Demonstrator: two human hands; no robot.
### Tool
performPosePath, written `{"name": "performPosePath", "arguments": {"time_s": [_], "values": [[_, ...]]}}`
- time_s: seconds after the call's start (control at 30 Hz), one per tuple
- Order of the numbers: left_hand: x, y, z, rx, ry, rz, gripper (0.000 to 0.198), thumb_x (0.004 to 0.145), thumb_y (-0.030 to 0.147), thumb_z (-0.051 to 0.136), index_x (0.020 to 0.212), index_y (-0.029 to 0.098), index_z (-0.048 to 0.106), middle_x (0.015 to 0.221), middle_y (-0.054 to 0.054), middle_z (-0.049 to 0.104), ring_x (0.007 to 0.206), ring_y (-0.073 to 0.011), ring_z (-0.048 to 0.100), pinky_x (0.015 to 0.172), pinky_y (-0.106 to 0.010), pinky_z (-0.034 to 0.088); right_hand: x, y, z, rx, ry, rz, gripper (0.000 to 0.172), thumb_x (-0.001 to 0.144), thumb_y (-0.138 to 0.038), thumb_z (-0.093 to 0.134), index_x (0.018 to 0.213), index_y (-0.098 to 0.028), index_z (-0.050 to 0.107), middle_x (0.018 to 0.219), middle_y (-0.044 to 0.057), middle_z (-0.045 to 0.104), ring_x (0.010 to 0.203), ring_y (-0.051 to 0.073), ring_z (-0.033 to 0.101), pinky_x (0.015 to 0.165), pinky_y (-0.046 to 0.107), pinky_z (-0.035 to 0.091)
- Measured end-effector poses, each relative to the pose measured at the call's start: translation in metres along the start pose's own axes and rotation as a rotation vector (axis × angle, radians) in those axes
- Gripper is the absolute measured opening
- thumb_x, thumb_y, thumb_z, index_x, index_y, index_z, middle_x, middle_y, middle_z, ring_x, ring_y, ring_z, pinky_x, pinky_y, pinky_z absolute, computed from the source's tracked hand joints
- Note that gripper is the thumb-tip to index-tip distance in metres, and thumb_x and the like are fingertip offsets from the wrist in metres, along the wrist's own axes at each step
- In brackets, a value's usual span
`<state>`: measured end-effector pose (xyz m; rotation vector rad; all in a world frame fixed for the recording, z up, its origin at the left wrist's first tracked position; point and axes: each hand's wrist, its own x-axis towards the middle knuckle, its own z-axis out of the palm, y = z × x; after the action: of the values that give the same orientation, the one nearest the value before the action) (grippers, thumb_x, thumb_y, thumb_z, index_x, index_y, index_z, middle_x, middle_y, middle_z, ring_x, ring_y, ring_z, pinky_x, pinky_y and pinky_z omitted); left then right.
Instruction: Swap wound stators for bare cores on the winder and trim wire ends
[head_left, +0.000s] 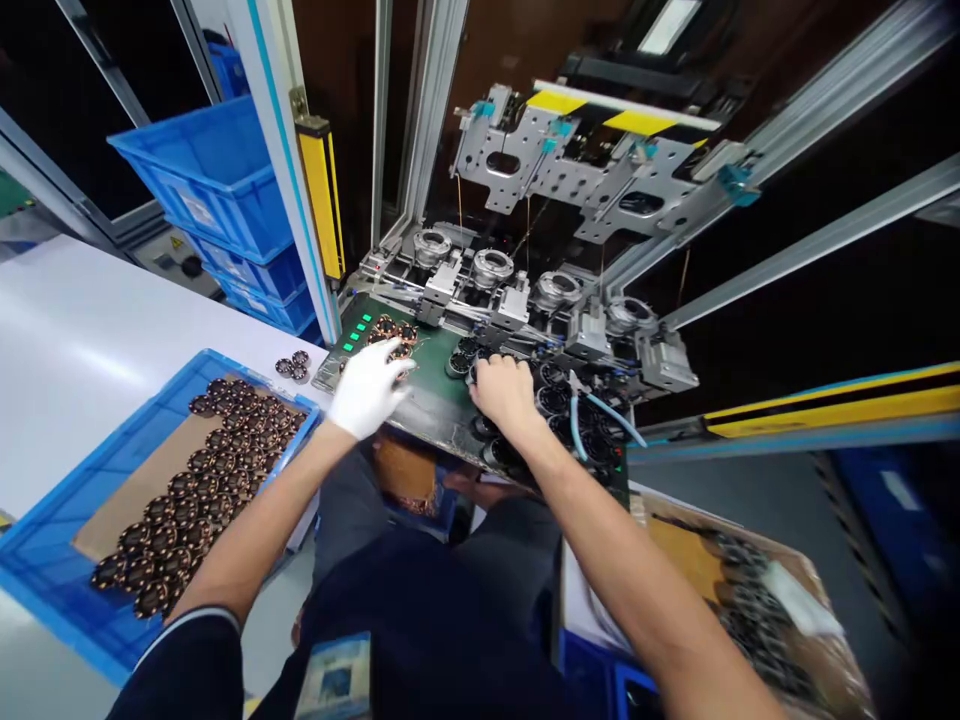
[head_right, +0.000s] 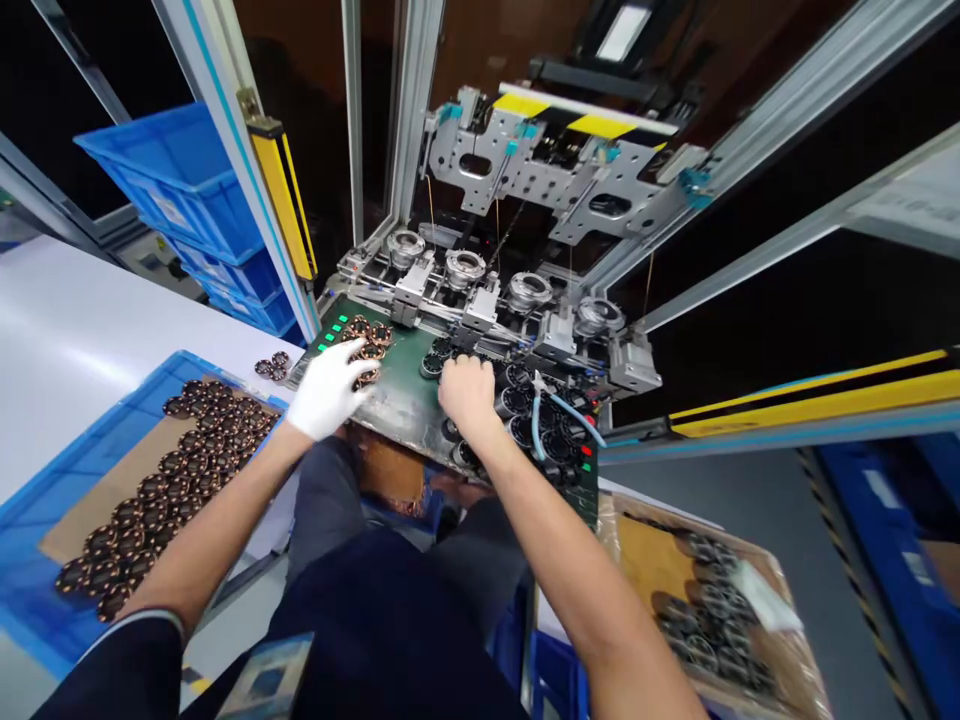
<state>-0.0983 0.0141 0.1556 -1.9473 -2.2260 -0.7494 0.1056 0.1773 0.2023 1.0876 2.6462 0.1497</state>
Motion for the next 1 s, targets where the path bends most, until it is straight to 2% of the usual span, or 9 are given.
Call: {"name": "performPosePath", "arguments": {"time_s": [0.1, 0.2, 0.3, 0.43, 0.63, 0.7, 0.77, 0.87, 1.0], "values": [[0.04, 0.046, 0.041, 0.013, -0.081, 0.073, 0.051, 0.099, 0.031, 0.085, 0.148, 0.019, 0.075, 0.18, -0.02, 0.045, 0.168, -0.0467, 0.039, 0.131, -0.062, 0.044, 0.014, 0.006, 0.016, -0.07, -0.033, 0.057, 0.031, 0.11, -0.035, 0.065, 0.129, -0.013, 0.075, 0.14, 0.022, 0.072, 0.133, 0.034, 0.067, 0.119, 0.054, 0.052], [0.068, 0.069, 0.08, 0.055, -0.18, 0.003, 0.044, 0.096, 0.019, 0.083, 0.138, 0.009, 0.077, 0.18, -0.028, 0.042, 0.17, -0.0487, 0.035, 0.132, -0.064, 0.04, 0.026, 0.0, 0.028, -0.096, -0.064, 0.068, 0.045, 0.106, -0.048, 0.078, 0.137, -0.016, 0.072, 0.142, 0.014, 0.071, 0.13, 0.029, 0.07, 0.113, 0.054, 0.061], [0.08, 0.07, 0.1, 0.054, -0.183, -0.004, 0.035, 0.097, 0.011, 0.075, 0.131, 0.005, 0.077, 0.177, -0.03, 0.045, 0.169, -0.0456, 0.037, 0.133, -0.064, 0.037, 0.034, 0.0, 0.03, -0.072, -0.061, 0.053, 0.045, 0.106, -0.047, 0.077, 0.139, -0.016, 0.071, 0.141, 0.014, 0.071, 0.127, 0.029, 0.072, 0.11, 0.052, 0.063], [0.091, 0.062, 0.103, 0.018, -0.187, 0.026, 0.029, 0.096, 0.008, 0.073, 0.124, 0.01, 0.08, 0.173, -0.024, 0.052, 0.166, -0.0405, 0.039, 0.132, -0.059, 0.039, 0.035, 0.007, 0.024, -0.014, -0.028, 0.012, 0.04, 0.108, -0.049, 0.074, 0.133, -0.018, 0.073, 0.136, 0.012, 0.073, 0.122, 0.026, 0.072, 0.109, 0.051, 0.062], [0.07, 0.056, 0.071, -0.084, -0.118, -0.081, 0.014, 0.094, 0.023, 0.088, 0.1, 0.019, 0.077, 0.147, -0.013, 0.072, 0.139, -0.0337, 0.063, 0.12, -0.049, 0.051, -0.022, 0.026, 0.008, 0.091, 0.125, -0.018, 0.031, 0.11, -0.037, 0.059, 0.108, -0.014, 0.08, 0.12, 0.021, 0.076, 0.119, 0.034, 0.067, 0.11, 0.052, 0.047], [0.048, 0.058, 0.052, -0.181, -0.056, -0.195, 0.022, 0.103, 0.038, 0.082, 0.11, 0.02, 0.071, 0.125, -0.01, 0.075, 0.114, -0.0269, 0.071, 0.102, -0.042, 0.059, -0.058, 0.036, 0.005, 0.291, 0.333, -0.033, 0.033, 0.109, -0.049, 0.064, 0.106, -0.02, 0.079, 0.131, 0.019, 0.072, 0.123, 0.036, 0.064, 0.106, 0.053, 0.051], [0.025, 0.065, 0.03, -0.549, 0.102, -0.329, 0.04, 0.098, 0.05, 0.089, 0.114, 0.023, 0.064, 0.112, -0.004, 0.073, 0.099, -0.0223, 0.072, 0.092, -0.038, 0.062, -0.091, 0.042, 0.001, 0.656, 0.544, -0.077, 0.031, 0.104, -0.054, 0.073, 0.097, -0.023, 0.076, 0.138, 0.016, 0.069, 0.116, 0.032, 0.067, 0.1, 0.052, 0.058], [0.006, 0.086, -0.006, -1.052, 0.232, -0.253, 0.074, 0.085, 0.064, 0.098, 0.135, 0.028, 0.056, 0.126, -0.005, 0.069, 0.112, -0.0245, 0.074, 0.097, -0.039, 0.064, -0.124, 0.042, -0.011, 1.212, 0.592, -0.129, 0.031, 0.1, -0.054, 0.081, 0.094, -0.027, 0.067, 0.127, 0.009, 0.073, 0.097, 0.023, 0.072, 0.077, 0.039, 0.064], [0.005, 0.118, -0.047, -1.287, 0.037, -0.086, 0.095, 0.088, 0.062, 0.098, 0.163, 0.033, 0.047, 0.145, -0.012, 0.07, 0.133, -0.0336, 0.073, 0.111, -0.05, 0.064, -0.139, 0.036, -0.026, 1.636, 0.623, -0.099, 0.057, 0.082, -0.052, 0.101, 0.115, -0.035, 0.058, 0.121, 0.002, 0.073, 0.086, 0.018, 0.075, 0.066, 0.03, 0.066]]}}
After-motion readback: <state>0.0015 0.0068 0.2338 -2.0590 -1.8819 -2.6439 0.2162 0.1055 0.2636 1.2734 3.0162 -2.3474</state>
